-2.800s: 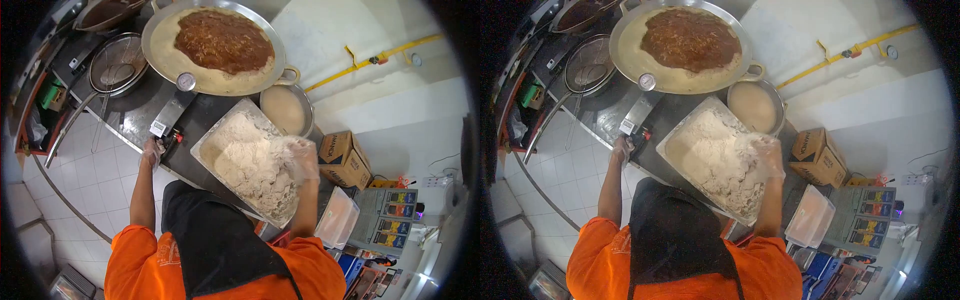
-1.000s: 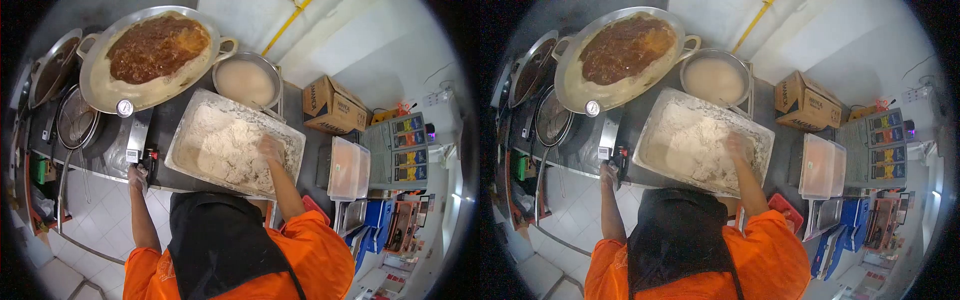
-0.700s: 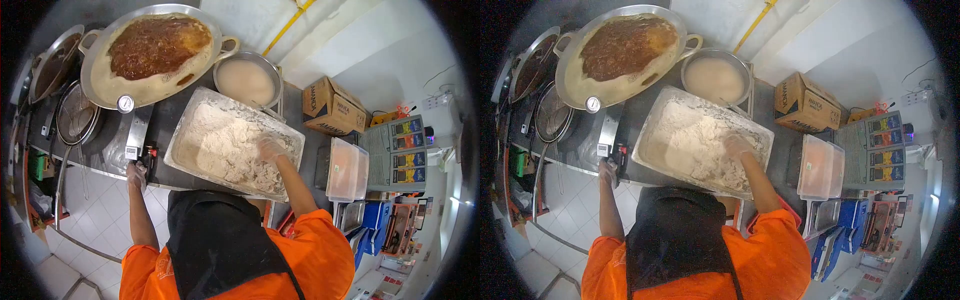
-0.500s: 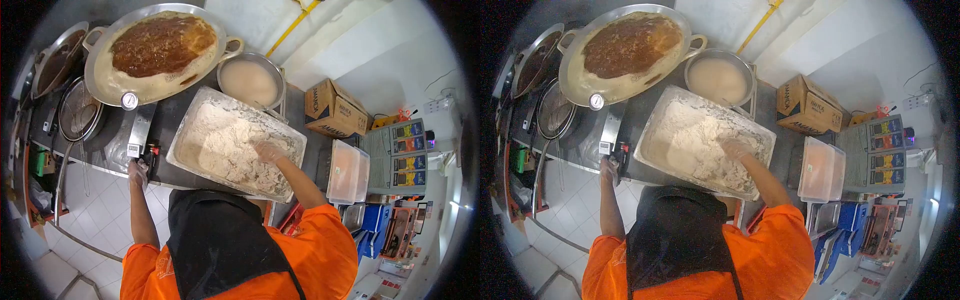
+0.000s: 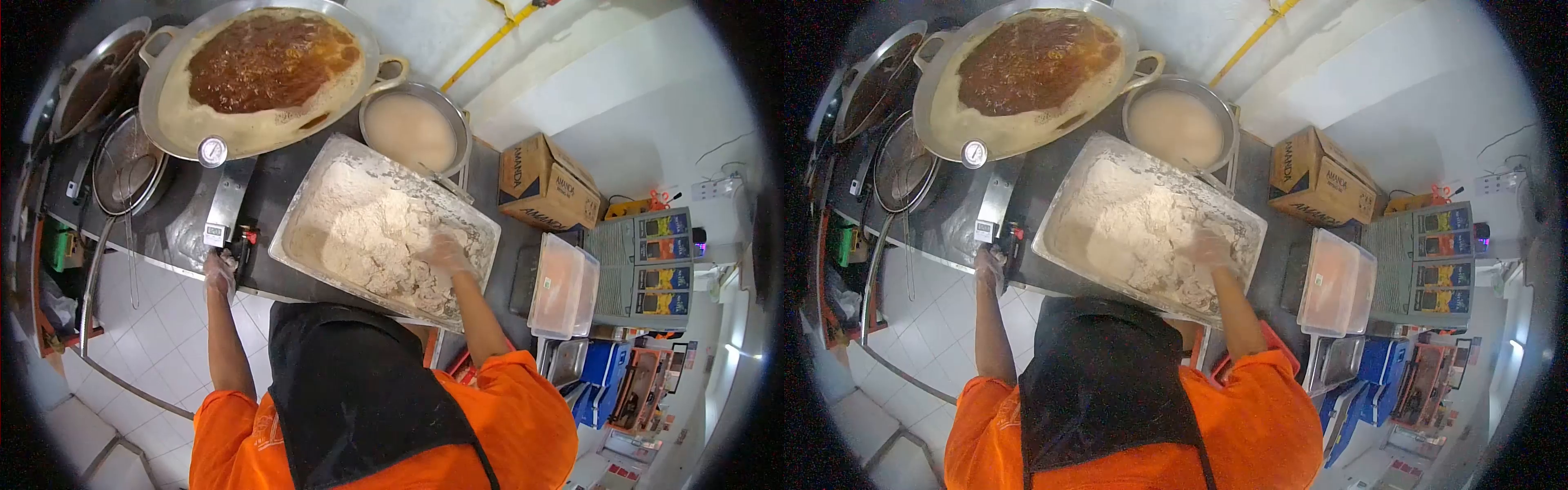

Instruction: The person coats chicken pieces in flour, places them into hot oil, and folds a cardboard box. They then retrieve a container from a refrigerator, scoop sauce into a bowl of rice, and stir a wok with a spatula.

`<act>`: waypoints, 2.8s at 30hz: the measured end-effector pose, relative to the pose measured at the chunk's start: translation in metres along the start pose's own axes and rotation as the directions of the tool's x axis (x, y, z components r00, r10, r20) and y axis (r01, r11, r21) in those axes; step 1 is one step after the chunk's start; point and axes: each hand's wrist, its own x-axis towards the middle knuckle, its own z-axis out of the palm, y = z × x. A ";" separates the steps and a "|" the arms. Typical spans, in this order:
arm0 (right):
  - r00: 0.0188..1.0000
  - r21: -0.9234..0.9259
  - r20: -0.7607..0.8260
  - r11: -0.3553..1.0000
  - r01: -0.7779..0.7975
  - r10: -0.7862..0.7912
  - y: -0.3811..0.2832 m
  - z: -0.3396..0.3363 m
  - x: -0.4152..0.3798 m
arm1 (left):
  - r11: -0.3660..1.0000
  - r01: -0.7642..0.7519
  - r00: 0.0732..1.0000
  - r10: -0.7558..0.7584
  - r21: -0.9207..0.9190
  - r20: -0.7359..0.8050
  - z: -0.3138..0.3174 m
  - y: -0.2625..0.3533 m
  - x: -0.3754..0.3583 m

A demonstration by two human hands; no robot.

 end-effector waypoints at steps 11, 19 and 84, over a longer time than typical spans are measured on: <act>0.931 0.686 -0.128 0.708 -0.166 0.342 0.068 0.021 -0.008 | 0.965 0.125 0.992 -0.125 -0.229 0.013 -0.014 -0.013 0.032; 0.909 0.784 -0.153 0.608 -0.128 0.388 -0.066 -0.103 -0.050 | 0.928 -0.344 0.927 0.311 0.145 0.209 -0.027 -0.025 0.028; 0.821 0.338 -0.568 0.927 0.163 0.063 0.022 0.066 0.081 | 0.266 -0.705 0.635 0.649 0.657 0.419 0.108 0.035 -0.179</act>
